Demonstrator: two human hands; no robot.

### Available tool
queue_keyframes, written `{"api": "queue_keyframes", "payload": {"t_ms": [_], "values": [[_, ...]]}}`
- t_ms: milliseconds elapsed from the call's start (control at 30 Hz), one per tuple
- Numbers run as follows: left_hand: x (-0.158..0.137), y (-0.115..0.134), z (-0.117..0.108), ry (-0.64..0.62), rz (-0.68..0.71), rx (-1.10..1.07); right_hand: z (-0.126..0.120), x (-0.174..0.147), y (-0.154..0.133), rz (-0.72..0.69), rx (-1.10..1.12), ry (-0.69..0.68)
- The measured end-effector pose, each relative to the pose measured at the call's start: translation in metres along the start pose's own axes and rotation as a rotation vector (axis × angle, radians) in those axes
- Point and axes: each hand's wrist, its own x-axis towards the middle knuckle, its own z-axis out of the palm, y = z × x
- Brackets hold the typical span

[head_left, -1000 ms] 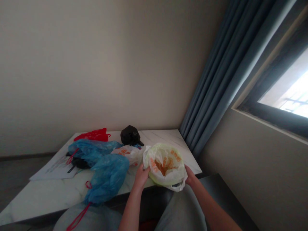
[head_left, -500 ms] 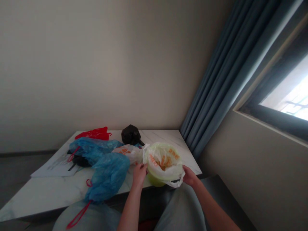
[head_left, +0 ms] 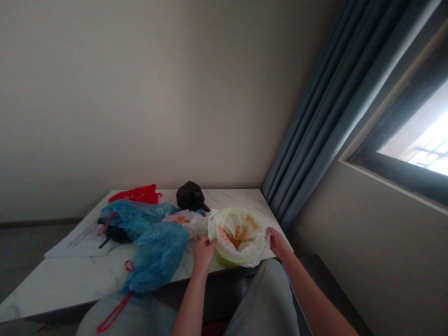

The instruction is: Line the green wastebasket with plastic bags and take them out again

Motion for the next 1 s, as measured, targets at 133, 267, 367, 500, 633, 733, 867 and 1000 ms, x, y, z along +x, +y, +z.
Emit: {"api": "queue_keyframes", "payload": {"t_ms": [133, 267, 367, 500, 633, 733, 867, 1000], "values": [[-0.001, -0.002, 0.001, -0.014, -0.022, -0.033, 0.019, -0.012, -0.012, -0.058, -0.245, 0.148], [-0.001, -0.004, 0.005, -0.012, -0.043, -0.107, 0.039, -0.026, -0.014, -0.063, -0.388, 0.112], [0.0, -0.008, 0.009, -0.001, -0.082, -0.218, 0.049, -0.033, -0.007, -0.073, -0.427, 0.081], [0.002, -0.01, 0.014, 0.016, -0.118, -0.384, 0.057, -0.04, 0.006, -0.139, -0.345, 0.123], [0.003, -0.007, 0.013, 0.027, -0.147, -0.499, 0.066, -0.052, 0.013, -0.072, -0.17, 0.093], [0.001, -0.007, 0.008, -0.019, -0.224, -0.459, 0.067, -0.059, 0.009, 0.0, -0.184, -0.02], [-0.003, -0.011, 0.004, -0.159, -0.335, -0.293, 0.051, -0.051, -0.014, 0.074, -0.699, 0.025], [-0.008, -0.013, 0.007, -0.231, -0.357, -0.284, 0.03, -0.025, -0.039, 0.037, -0.899, 0.278]]}}
